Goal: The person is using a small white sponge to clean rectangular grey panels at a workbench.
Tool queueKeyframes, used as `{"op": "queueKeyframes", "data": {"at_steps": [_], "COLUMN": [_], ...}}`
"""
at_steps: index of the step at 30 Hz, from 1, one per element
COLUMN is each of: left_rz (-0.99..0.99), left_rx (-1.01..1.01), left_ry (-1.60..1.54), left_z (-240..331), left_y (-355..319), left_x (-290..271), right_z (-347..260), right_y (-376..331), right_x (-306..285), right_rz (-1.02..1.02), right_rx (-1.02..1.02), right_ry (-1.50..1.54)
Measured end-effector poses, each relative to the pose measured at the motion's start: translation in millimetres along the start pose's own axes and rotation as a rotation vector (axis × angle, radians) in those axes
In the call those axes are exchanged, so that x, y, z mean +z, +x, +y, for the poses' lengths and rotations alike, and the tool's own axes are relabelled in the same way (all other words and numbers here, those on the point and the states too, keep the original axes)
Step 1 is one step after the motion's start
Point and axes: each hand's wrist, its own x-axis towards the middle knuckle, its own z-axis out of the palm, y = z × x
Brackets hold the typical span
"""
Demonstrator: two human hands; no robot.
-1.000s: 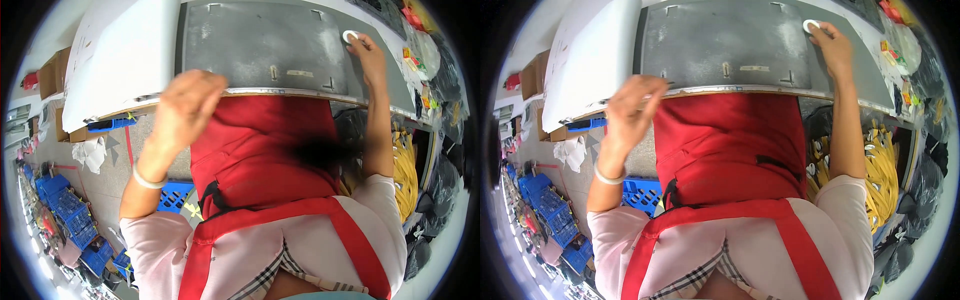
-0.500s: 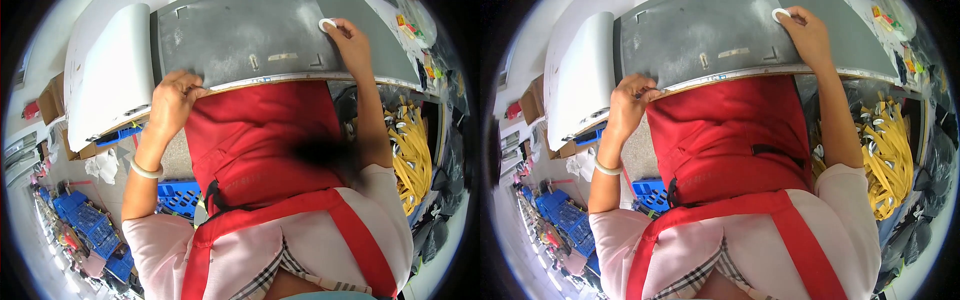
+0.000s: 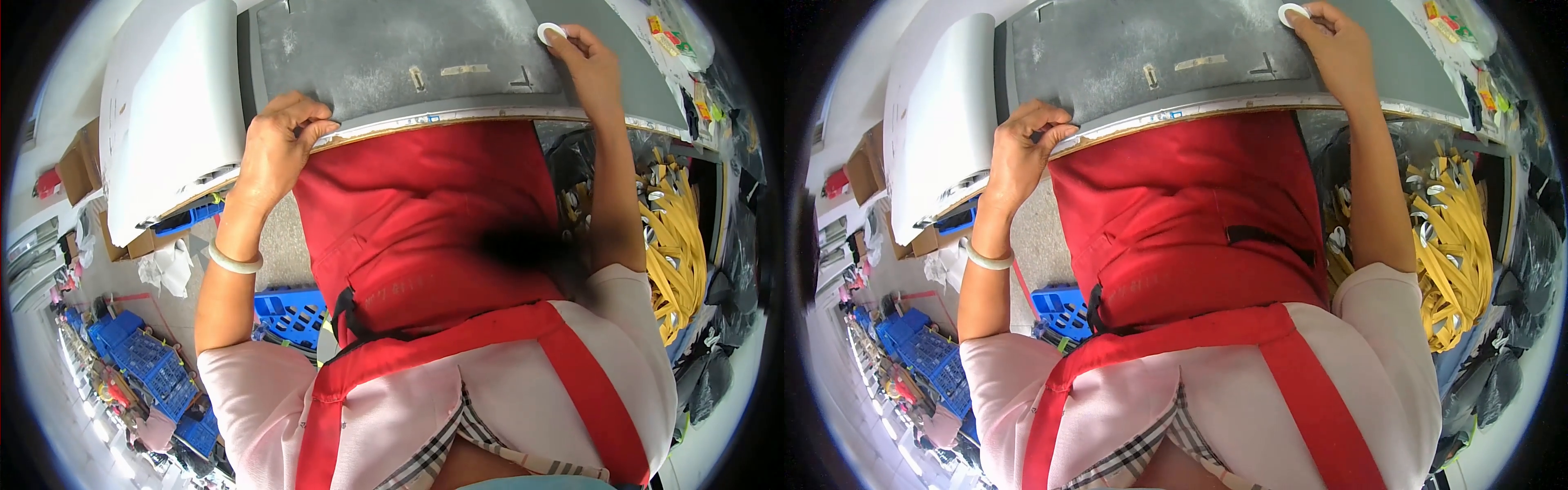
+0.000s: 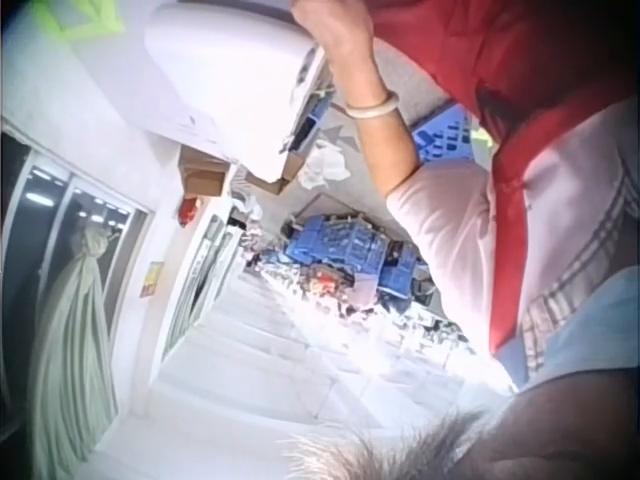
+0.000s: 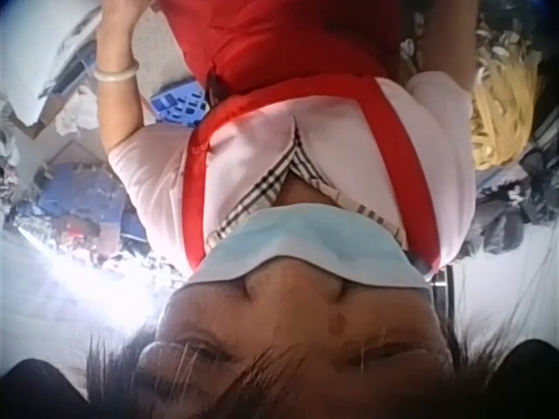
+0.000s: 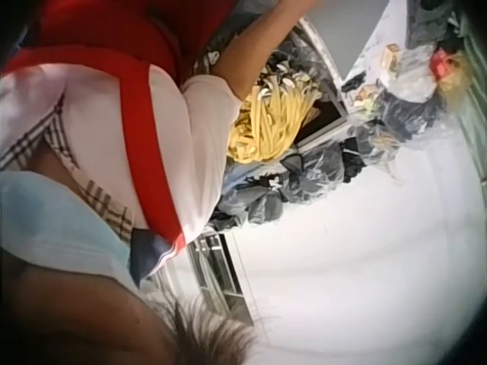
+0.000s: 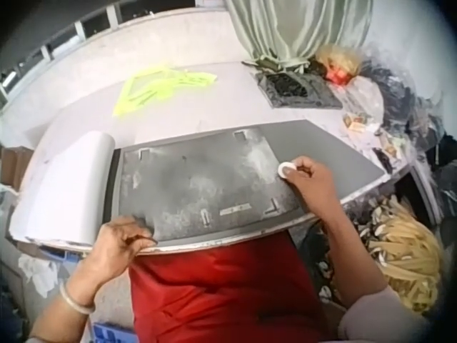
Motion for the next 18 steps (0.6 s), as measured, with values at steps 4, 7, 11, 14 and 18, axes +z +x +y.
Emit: {"op": "queueKeyframes", "data": {"at_steps": [4, 7, 11, 14, 18], "left_rz": [-0.013, 0.006, 0.04, 0.042, 0.069], "left_rx": [0.0, 0.063, 0.078, 0.123, 0.089], "left_ry": [0.055, 0.079, 0.094, 0.102, 0.072], "left_z": [6, 1, 0, -1, -1], "left_y": [-3, -4, -11, -9, -11], "left_x": [-3, 1, 1, 3, 8], "right_z": [6, 4, -8, -10, -11], "right_y": [-3, -7, -21, -27, -28], "right_x": [-3, -11, -2, -5, -5], "right_rz": [-0.033, -0.047, -0.092, -0.054, -0.039], "right_rx": [-0.014, 0.01, -0.001, 0.004, 0.012], "right_ry": [0.101, 0.117, 0.124, 0.178, 0.185]}}
